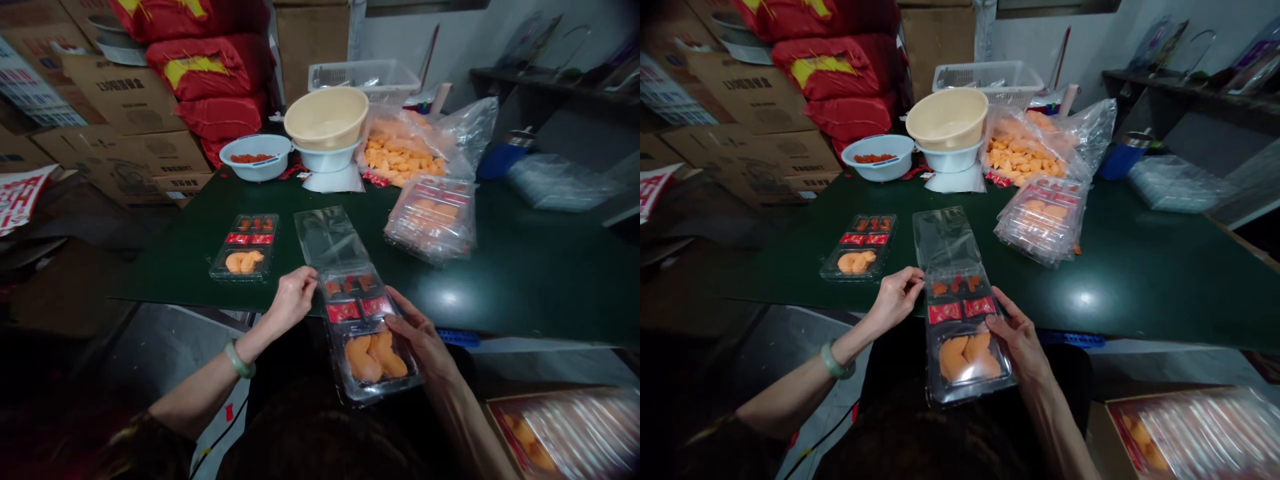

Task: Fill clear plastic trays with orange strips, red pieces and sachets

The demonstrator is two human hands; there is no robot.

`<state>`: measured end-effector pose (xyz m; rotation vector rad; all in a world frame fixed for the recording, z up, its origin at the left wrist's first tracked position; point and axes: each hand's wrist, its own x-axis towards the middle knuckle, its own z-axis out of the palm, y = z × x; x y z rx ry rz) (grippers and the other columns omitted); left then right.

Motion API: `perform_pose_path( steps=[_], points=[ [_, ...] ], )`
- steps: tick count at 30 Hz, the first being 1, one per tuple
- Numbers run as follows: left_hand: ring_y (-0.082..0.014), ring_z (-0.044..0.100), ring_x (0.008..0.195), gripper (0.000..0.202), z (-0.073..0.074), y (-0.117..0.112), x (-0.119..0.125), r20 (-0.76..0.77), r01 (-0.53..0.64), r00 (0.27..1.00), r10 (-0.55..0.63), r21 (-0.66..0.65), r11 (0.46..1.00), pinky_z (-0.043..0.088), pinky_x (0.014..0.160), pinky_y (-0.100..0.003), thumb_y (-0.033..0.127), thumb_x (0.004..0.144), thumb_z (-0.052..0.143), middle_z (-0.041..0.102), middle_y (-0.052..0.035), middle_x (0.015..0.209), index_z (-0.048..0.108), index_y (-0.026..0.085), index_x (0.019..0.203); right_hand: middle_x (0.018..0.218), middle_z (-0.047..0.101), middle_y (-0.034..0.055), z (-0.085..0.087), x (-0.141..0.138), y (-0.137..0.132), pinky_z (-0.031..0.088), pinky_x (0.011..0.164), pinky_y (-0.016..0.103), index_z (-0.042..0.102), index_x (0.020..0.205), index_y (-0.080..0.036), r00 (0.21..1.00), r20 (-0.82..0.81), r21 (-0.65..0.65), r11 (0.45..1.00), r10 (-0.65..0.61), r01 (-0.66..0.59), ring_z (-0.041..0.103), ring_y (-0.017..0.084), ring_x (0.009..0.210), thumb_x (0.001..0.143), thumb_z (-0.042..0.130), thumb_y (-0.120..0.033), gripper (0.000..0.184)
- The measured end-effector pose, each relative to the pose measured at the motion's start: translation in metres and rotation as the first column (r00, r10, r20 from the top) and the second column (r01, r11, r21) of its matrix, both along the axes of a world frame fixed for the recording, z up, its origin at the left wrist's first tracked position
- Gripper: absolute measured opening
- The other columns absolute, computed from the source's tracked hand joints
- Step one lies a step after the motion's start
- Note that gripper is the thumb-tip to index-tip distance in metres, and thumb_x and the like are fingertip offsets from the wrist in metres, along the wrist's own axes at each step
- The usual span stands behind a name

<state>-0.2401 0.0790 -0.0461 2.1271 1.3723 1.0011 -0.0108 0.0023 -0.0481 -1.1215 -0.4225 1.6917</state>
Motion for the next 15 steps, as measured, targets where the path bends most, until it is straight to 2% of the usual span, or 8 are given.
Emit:
perform_pose_path(
  steps=[3,5,9,11,13,15],
  points=[
    [-0.0123,0.054,0.062,0.008,0.004,-0.009,-0.003,-0.036,0.031,0.999,-0.03,0.024,0.999,0.043,0.061,-0.024,0.013,0.079,0.047,0.057,-0.0011,0.069,0.054,0.018,0.077,0.065,0.068,-0.0007,-0.003,-0.006,0.007,0.051,0.059,0.032,0.033,0.137,-0.022,0.999,0.03,0.024,0.999,0.022,-0.023,0.063,0.018,0.059,0.06,0.076,-0.025,0.088],
    [-0.0134,0.054,0.067,0.012,0.008,-0.011,-0.009,-0.048,0.058,0.997,-0.057,0.018,0.998,0.043,0.064,-0.025,0.013,0.081,0.046,0.057,-0.0024,0.072,0.054,0.017,0.074,0.064,0.068,-0.0003,-0.003,-0.009,0.01,0.05,0.05,0.028,0.025,0.14,-0.021,0.995,0.078,0.032,0.997,0.064,-0.067,0.061,0.016,0.051,0.061,0.076,-0.027,0.094],
    [-0.016,0.057,0.084,0.017,0.012,-0.006,-0.023,-0.016,0.191,0.981,-0.193,-0.072,0.979,0.043,0.076,-0.027,0.014,0.084,0.045,0.06,-0.0046,0.079,0.053,0.017,0.07,0.067,0.069,0.0009,0.006,-0.008,0.014,0.046,0.038,0.023,0.0,0.144,-0.022,0.95,0.177,0.0,0.965,0.257,-0.261,0.059,0.015,0.044,0.064,0.073,-0.028,0.108],
    [-0.0166,0.057,0.091,0.017,0.012,-0.001,-0.027,0.004,0.266,0.964,-0.267,-0.11,0.958,0.042,0.079,-0.027,0.015,0.084,0.045,0.061,-0.0051,0.082,0.054,0.016,0.07,0.07,0.07,0.0012,0.013,-0.004,0.016,0.046,0.035,0.022,-0.006,0.144,-0.024,0.915,0.187,0.023,0.93,0.356,-0.367,0.059,0.015,0.044,0.065,0.07,-0.028,0.109],
    [-0.0158,0.057,0.089,0.017,0.012,0.003,-0.026,0.007,0.313,0.949,-0.315,-0.126,0.941,0.041,0.079,-0.026,0.016,0.085,0.046,0.061,-0.0053,0.084,0.055,0.016,0.07,0.07,0.07,0.0011,0.018,-0.003,0.019,0.044,0.033,0.021,-0.004,0.144,-0.024,0.904,0.189,0.062,0.914,0.384,-0.401,0.057,0.014,0.041,0.066,0.069,-0.028,0.107],
    [-0.0138,0.057,0.08,0.017,0.015,0.006,-0.022,-0.004,0.33,0.943,-0.332,-0.113,0.937,0.042,0.073,-0.025,0.015,0.084,0.046,0.06,-0.0047,0.08,0.055,0.015,0.07,0.066,0.069,0.0006,0.021,-0.003,0.024,0.042,0.032,0.02,0.008,0.144,-0.021,0.932,0.182,0.079,0.94,0.313,-0.331,0.055,0.012,0.039,0.064,0.071,-0.027,0.102]
  ],
)
